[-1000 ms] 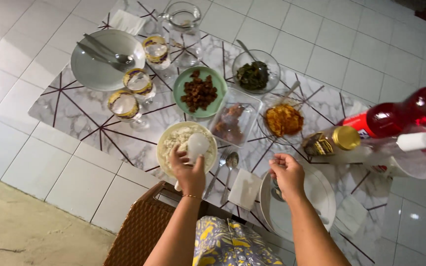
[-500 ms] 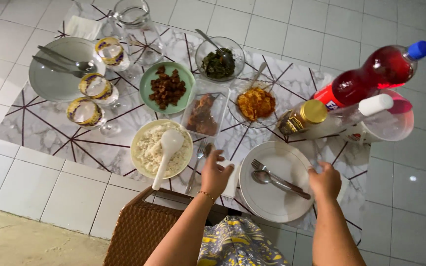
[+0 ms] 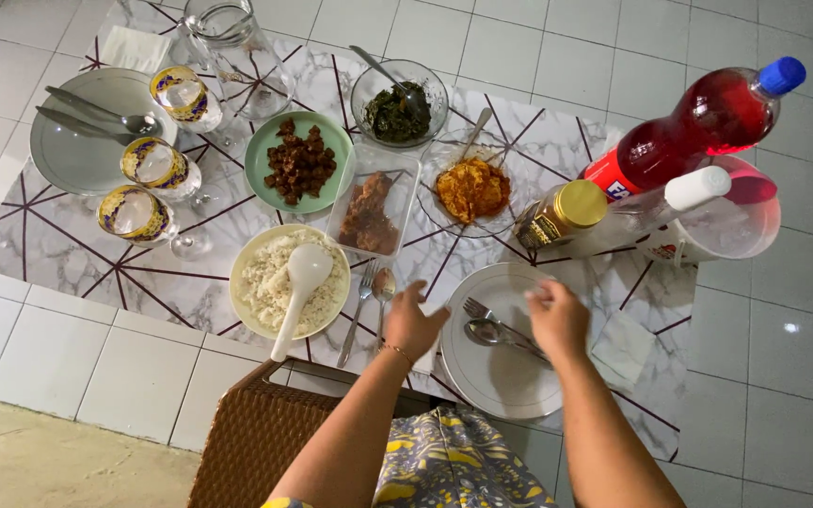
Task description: Setting a dining table with plates, glasses, cutlery, and food containers
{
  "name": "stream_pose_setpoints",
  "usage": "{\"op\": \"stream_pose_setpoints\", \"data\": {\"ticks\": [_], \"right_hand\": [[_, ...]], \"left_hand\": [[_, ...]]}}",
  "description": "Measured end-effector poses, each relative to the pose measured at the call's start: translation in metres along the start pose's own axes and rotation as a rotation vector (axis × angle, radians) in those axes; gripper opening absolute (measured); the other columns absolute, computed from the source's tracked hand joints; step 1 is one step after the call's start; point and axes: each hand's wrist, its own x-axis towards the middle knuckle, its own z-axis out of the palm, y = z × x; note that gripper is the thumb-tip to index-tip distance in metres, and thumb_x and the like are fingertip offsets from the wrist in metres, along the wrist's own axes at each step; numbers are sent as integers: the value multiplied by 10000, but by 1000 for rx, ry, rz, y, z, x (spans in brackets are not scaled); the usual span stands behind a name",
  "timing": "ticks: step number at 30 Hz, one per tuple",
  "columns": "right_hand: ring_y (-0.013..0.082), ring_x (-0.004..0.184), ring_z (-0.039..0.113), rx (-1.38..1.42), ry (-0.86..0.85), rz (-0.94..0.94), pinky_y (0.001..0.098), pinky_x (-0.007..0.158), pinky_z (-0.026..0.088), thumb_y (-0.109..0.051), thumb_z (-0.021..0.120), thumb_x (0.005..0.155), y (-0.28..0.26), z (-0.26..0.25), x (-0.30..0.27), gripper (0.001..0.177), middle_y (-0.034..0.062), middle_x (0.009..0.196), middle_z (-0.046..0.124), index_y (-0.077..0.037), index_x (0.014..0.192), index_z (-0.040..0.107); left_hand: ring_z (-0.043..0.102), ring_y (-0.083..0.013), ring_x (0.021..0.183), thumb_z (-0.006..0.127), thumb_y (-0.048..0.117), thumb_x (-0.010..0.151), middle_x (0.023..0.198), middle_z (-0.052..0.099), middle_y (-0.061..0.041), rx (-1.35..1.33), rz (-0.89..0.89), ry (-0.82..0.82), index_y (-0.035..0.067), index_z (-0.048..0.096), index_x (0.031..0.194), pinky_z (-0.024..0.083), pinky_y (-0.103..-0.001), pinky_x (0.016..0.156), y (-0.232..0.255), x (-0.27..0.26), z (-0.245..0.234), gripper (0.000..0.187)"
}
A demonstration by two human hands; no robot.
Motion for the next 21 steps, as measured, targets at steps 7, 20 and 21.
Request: {"op": "stream_pose_setpoints", "data": {"ticks": [7, 20, 21], "right_hand": [[232, 928, 654, 1273, -301, 636, 436, 917, 614, -110, 554, 1019, -119, 17, 42, 342, 168, 1081, 616, 32, 1325, 495], [345, 994, 683, 1526, -227, 889, 594, 1039, 534, -54, 443, 998, -84, 159, 132, 338, 167, 1099, 582, 6, 1329, 413], [353, 1027, 677, 1526, -227, 889, 605, 1044, 531, -51, 379, 1011, -84, 158, 133, 335, 191, 1143, 580, 7, 1341, 391]], "left_hand": [[594, -390, 1271, 768, 306, 812, 1326, 583, -142, -47, -71, 139, 209, 468, 1484, 517, -498, 1051, 58, -8, -61, 743], [609, -328, 1266, 710, 391, 837, 1462, 476, -29, 275, -89, 34, 220, 586, 1422, 538, -448, 1046, 27, 33, -67, 623], [602, -322, 1275, 706, 382, 841, 1461, 473, -33, 281, -77, 26, 212, 588, 1424, 534, -434, 1049, 25, 34, -67, 618]]}}
